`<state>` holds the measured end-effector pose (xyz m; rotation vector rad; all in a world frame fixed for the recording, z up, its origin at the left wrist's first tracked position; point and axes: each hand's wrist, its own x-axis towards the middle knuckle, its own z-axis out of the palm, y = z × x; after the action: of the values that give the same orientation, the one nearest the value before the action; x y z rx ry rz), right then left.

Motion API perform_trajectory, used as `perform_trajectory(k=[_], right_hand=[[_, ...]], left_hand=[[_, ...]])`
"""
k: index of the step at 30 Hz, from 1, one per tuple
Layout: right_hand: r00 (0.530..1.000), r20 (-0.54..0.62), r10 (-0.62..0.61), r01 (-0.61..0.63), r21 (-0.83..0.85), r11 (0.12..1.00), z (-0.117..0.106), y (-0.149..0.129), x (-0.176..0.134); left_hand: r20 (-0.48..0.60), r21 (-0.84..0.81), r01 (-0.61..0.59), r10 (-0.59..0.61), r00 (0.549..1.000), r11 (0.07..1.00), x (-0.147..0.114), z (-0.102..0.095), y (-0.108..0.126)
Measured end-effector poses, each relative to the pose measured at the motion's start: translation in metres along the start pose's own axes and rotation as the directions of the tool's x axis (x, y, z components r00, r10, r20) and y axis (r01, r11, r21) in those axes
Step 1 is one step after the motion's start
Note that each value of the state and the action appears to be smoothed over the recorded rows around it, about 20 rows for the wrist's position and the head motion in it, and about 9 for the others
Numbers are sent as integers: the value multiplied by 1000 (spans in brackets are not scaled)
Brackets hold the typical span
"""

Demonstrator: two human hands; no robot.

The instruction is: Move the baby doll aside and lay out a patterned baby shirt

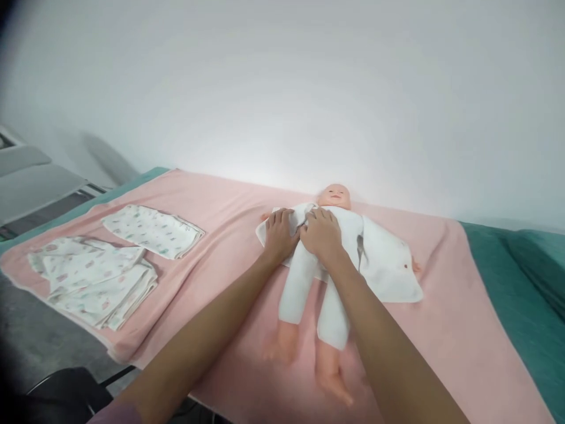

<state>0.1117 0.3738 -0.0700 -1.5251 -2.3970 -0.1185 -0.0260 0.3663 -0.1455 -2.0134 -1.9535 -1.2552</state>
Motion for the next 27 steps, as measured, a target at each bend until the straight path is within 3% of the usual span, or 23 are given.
perform_trajectory(k=[6, 11, 14, 17, 21, 24, 27], right_hand=[[985, 172, 20, -13, -42, 999, 7, 4, 41], [982, 180, 61, -56, -30, 998, 13, 11, 53], [989, 101, 112, -113, 4, 994, 17, 10, 54], [991, -87, 103, -86, 185, 979, 18, 18, 47], [921, -336, 196, 21, 545, 838, 8, 61, 22], [868, -353, 350, 22, 730, 683, -3, 97, 4], [875, -245, 417, -88, 767, 635, -8, 109, 1]], left_hand=[[33, 71, 60, -63, 997, 996, 15, 5, 0], [56, 47, 100, -102, 993, 994, 18, 7, -2], [45, 29, 106, -107, 993, 994, 19, 8, -2], [46, 16, 117, -118, 992, 993, 19, 9, -4], [109, 10, 178, -178, 978, 984, 18, 14, -8], [133, -9, 203, -200, 971, 979, 18, 16, -11], [105, -77, 218, -209, 972, 973, 18, 14, -8]])
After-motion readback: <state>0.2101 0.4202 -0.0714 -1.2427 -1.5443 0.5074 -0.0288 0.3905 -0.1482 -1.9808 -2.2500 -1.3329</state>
